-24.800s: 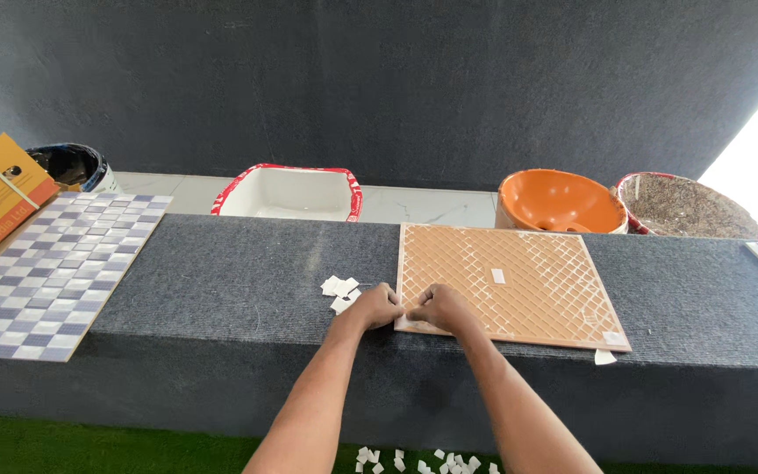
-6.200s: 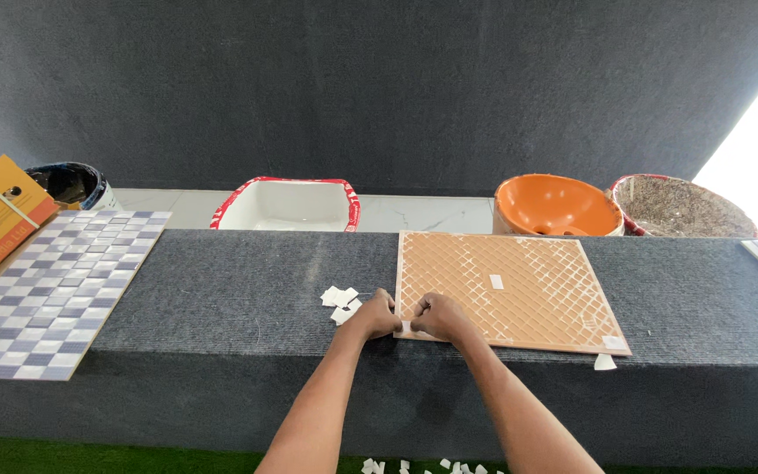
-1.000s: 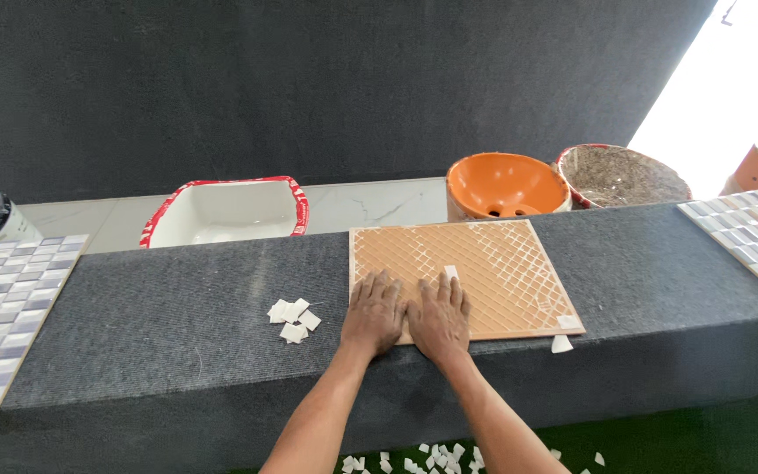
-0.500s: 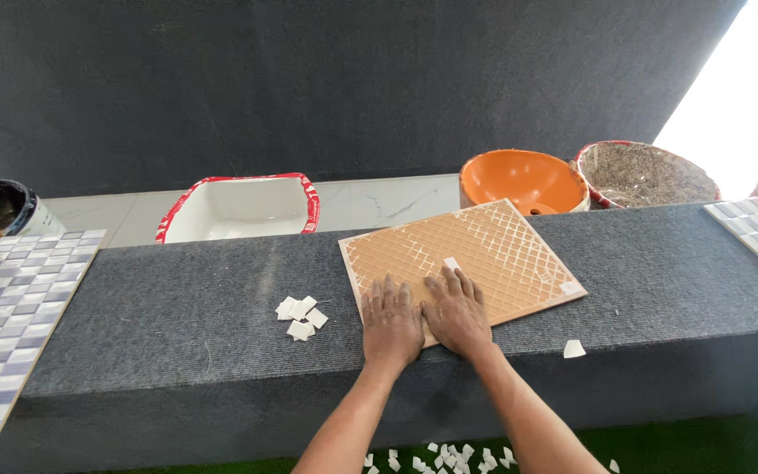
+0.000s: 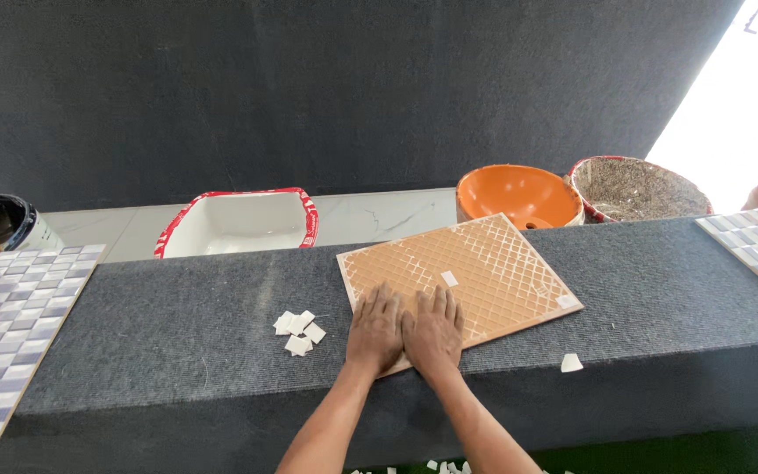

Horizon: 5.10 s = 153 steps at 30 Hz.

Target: The person places small white square tiles onto a larger orange mesh tile sheet. They pick up tiles from a pile and press them into the grid pattern on the mesh. The person continues this process, filling in the grid with tiles.

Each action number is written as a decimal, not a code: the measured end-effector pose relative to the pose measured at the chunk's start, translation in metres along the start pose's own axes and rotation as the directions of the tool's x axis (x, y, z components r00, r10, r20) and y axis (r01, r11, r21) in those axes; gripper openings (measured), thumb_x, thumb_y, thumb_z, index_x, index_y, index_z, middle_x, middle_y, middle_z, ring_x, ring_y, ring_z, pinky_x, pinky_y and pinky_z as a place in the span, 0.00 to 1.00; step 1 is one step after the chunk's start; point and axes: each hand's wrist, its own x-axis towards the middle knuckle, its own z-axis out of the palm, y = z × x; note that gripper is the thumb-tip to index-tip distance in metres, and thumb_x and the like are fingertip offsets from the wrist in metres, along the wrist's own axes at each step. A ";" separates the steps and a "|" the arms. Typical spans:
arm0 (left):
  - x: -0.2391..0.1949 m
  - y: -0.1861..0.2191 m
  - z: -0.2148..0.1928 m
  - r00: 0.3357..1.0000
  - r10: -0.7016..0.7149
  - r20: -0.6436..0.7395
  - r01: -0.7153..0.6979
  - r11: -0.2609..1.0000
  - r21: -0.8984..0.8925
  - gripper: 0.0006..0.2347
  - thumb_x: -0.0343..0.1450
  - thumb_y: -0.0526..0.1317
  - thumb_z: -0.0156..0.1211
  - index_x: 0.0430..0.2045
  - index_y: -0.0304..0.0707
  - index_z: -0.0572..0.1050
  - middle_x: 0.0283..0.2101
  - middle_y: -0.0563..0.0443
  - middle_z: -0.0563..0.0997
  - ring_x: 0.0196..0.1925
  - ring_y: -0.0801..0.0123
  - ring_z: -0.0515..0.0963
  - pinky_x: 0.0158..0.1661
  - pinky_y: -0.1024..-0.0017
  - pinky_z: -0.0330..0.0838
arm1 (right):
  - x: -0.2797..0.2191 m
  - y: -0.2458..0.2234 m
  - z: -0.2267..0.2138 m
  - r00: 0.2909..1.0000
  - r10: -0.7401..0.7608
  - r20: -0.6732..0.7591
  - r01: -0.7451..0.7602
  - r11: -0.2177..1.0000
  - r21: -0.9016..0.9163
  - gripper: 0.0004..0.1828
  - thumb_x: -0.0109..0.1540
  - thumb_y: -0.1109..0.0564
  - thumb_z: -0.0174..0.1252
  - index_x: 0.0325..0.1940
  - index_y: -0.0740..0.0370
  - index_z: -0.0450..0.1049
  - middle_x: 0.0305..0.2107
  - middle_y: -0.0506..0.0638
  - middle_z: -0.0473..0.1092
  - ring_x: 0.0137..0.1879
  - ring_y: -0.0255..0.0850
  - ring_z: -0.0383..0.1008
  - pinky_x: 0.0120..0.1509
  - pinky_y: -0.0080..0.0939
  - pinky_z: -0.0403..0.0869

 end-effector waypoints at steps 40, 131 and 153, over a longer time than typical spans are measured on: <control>0.011 0.027 0.025 0.998 0.060 0.008 -0.060 0.995 0.080 0.25 0.77 0.50 0.35 0.70 0.45 0.60 0.76 0.40 0.56 0.80 0.48 0.50 0.74 0.49 0.45 | -0.012 0.028 -0.044 0.967 0.108 0.230 -0.106 0.994 -0.022 0.35 0.69 0.38 0.37 0.80 0.47 0.52 0.79 0.55 0.43 0.84 0.53 0.37 0.84 0.56 0.41; 0.030 0.114 0.095 0.943 -0.045 -0.329 0.052 0.999 0.012 0.24 0.74 0.48 0.50 0.64 0.35 0.65 0.69 0.31 0.62 0.74 0.38 0.57 0.66 0.40 0.53 | 0.050 0.174 0.004 0.958 -0.277 -0.072 0.285 0.902 0.324 0.26 0.56 0.52 0.57 0.57 0.29 0.80 0.63 0.37 0.72 0.74 0.43 0.64 0.80 0.57 0.57; 0.025 0.085 0.039 0.983 -0.083 -0.164 0.084 0.996 -0.004 0.26 0.74 0.49 0.46 0.68 0.37 0.63 0.74 0.33 0.59 0.78 0.41 0.52 0.71 0.40 0.43 | 0.047 0.113 -0.017 0.985 -0.130 0.115 0.118 0.987 0.106 0.24 0.63 0.38 0.48 0.63 0.17 0.71 0.73 0.31 0.58 0.81 0.41 0.51 0.85 0.56 0.48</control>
